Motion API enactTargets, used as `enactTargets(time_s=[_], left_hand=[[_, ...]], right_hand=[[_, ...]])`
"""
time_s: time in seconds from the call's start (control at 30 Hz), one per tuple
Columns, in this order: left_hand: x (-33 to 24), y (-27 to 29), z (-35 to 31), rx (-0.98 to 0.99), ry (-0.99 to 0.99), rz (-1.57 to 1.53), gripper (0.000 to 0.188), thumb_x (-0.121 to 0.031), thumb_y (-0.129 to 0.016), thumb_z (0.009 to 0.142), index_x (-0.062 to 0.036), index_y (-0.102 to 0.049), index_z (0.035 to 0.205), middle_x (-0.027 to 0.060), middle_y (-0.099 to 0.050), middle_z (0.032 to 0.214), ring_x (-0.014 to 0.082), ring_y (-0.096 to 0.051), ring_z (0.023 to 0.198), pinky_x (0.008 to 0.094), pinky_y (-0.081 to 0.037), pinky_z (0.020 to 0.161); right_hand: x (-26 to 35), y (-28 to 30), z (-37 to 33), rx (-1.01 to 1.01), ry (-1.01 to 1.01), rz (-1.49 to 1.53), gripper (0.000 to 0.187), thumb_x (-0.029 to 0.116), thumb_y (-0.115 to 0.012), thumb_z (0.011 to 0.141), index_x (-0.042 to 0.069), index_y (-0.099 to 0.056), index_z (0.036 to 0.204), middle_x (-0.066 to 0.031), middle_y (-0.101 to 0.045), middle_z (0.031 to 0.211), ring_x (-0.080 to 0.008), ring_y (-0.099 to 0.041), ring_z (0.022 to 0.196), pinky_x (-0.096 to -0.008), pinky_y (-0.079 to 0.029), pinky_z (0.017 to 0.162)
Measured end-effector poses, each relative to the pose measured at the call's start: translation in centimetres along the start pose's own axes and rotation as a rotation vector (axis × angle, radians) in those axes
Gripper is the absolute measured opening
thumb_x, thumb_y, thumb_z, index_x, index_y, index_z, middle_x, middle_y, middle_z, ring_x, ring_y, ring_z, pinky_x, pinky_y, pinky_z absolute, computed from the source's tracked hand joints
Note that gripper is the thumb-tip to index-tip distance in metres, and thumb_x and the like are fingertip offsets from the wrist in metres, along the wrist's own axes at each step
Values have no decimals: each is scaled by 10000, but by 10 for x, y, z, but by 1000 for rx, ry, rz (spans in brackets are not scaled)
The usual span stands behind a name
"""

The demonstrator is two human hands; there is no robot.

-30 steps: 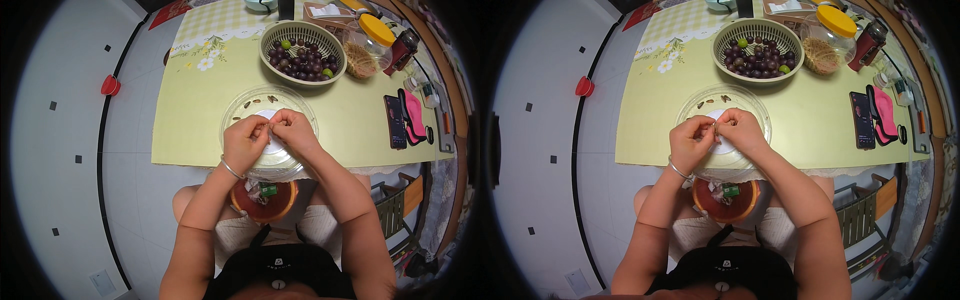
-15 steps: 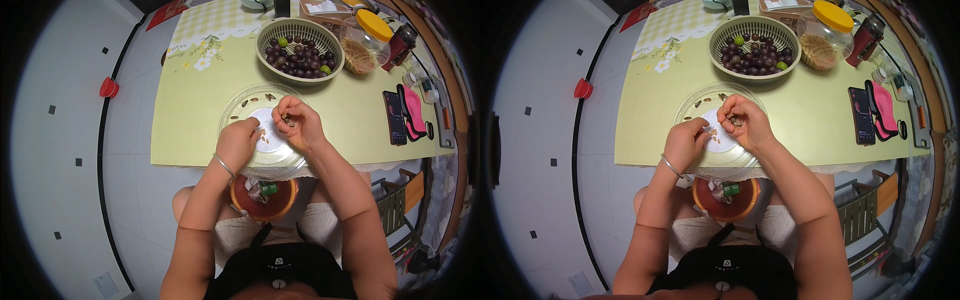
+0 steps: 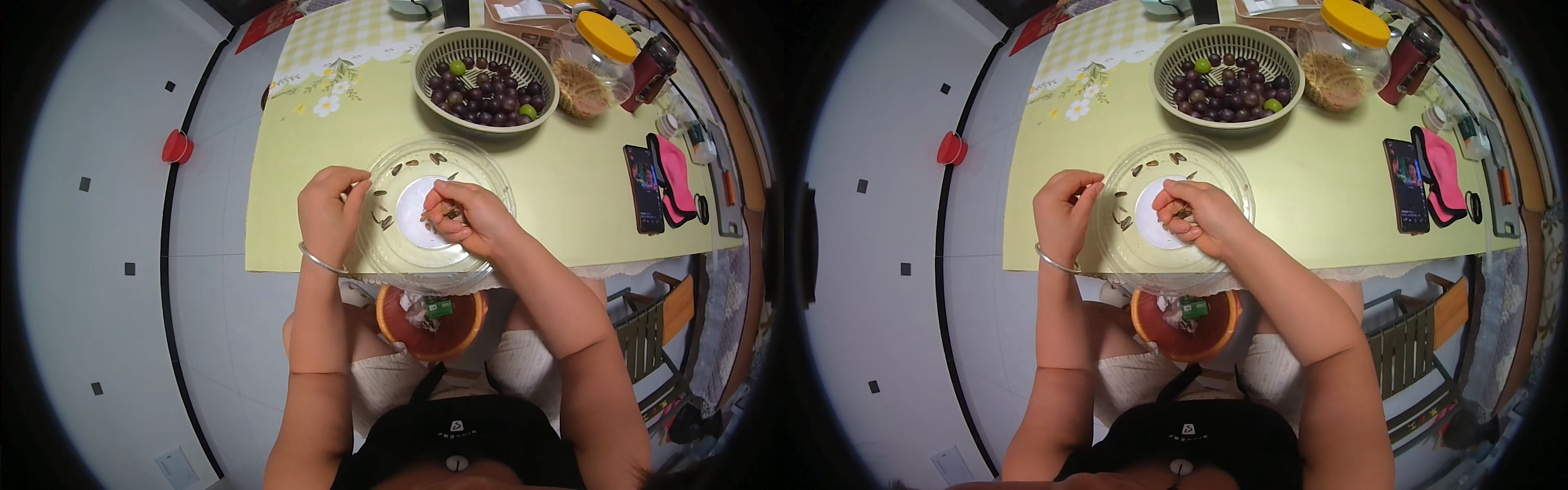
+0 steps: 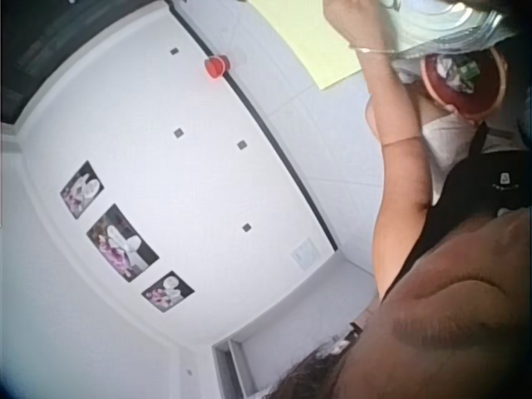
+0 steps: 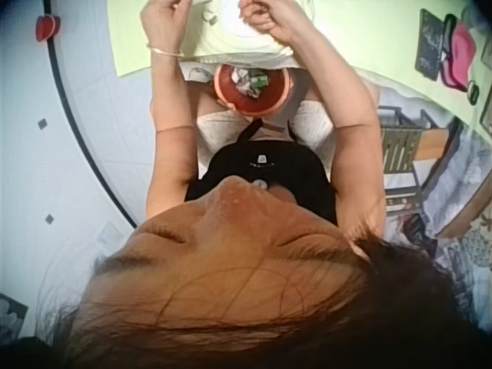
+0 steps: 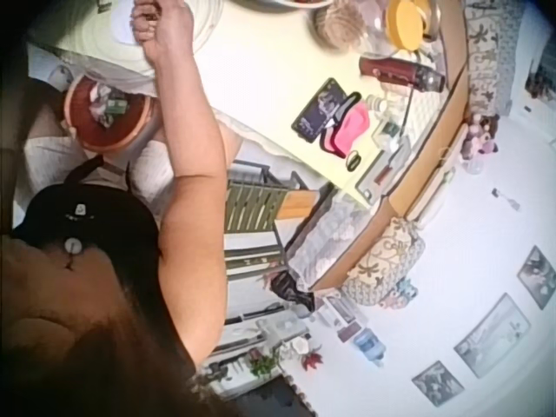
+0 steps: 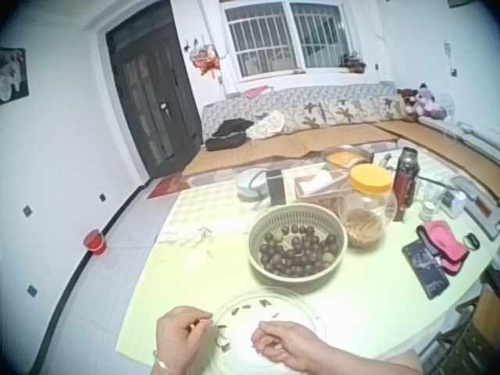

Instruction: The person sits on the floor and peels sunflower seeds by hand. They pick up seeds from a plate, remove the shells, and place the kernels into a small bowl while discarding the shells.

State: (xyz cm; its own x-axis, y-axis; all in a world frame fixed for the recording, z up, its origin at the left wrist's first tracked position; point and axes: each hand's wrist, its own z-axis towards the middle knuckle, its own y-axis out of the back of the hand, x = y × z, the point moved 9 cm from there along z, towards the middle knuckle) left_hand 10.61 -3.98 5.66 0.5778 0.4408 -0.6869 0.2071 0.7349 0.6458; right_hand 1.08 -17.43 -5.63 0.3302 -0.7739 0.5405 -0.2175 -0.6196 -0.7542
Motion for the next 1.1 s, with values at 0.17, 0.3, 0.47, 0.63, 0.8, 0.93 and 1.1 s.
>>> enactTargets(time_s=[0.17, 0.3, 0.47, 0.63, 0.8, 0.93, 1.1], left_hand=[[-13, -30, -8, -4, -318, 493, 120, -29, -698, 650, -57, -710, 766, 69, -624, 746, 267, -572, 749, 361, -494, 662], [-7, -52, -8, 35, -419, 635, 53, -92, -615, 614, -55, -599, 580, 69, -534, 669, 254, -526, 719, 358, -457, 611], [-24, -45, -5, 13, -387, 487, 24, -6, -632, 713, -27, -636, 723, 94, -611, 735, 267, -576, 725, 364, -490, 640], [-30, -50, -17, 79, -161, -57, 93, -52, -632, 813, -29, -645, 903, 151, -657, 839, 329, -637, 753, 391, -516, 689], [-54, -56, -28, 25, -315, 71, 144, -72, -655, 814, -38, -688, 950, 126, -660, 774, 293, -640, 684, 373, -521, 611], [-55, -60, -32, 69, -278, 181, 203, -44, -728, 756, -35, -708, 958, 135, -677, 779, 280, -655, 666, 342, -530, 601], [-62, -57, -36, 25, -273, 111, 214, -42, -732, 749, -31, -709, 962, 156, -669, 775, 298, -650, 662, 353, -527, 597]], right_hand=[[6, 3, 2, -16, 60, -51, 251, 158, -474, 964, -24, -584, 832, -58, -563, 673, -78, -389, 462, -204, -262, 382], [3, 2, 1, -45, 62, -119, 207, 123, -483, 946, -13, -587, 831, -40, -563, 672, -73, -407, 466, -197, -271, 382], [8, 8, 2, -135, 138, -249, 102, 88, -570, 899, 2, -609, 858, -18, -580, 680, -59, -430, 486, -190, -293, 413], [16, 8, -3, -197, 275, -376, 47, 50, -637, 850, 6, -637, 867, -10, -611, 714, -38, -484, 557, -183, -358, 485], [21, 11, -7, -260, 359, -436, 64, 59, -652, 841, -4, -643, 844, -18, -637, 747, -60, -548, 622, -205, -440, 565], [24, 8, -10, -294, 394, -518, 51, 52, -654, 813, 3, -640, 813, -23, -642, 751, -74, -568, 647, -215, -462, 598], [31, 5, -13, -341, 471, -718, 31, 30, -646, 779, 15, -626, 760, -16, -630, 725, -80, -568, 646, -223, -460, 596]])
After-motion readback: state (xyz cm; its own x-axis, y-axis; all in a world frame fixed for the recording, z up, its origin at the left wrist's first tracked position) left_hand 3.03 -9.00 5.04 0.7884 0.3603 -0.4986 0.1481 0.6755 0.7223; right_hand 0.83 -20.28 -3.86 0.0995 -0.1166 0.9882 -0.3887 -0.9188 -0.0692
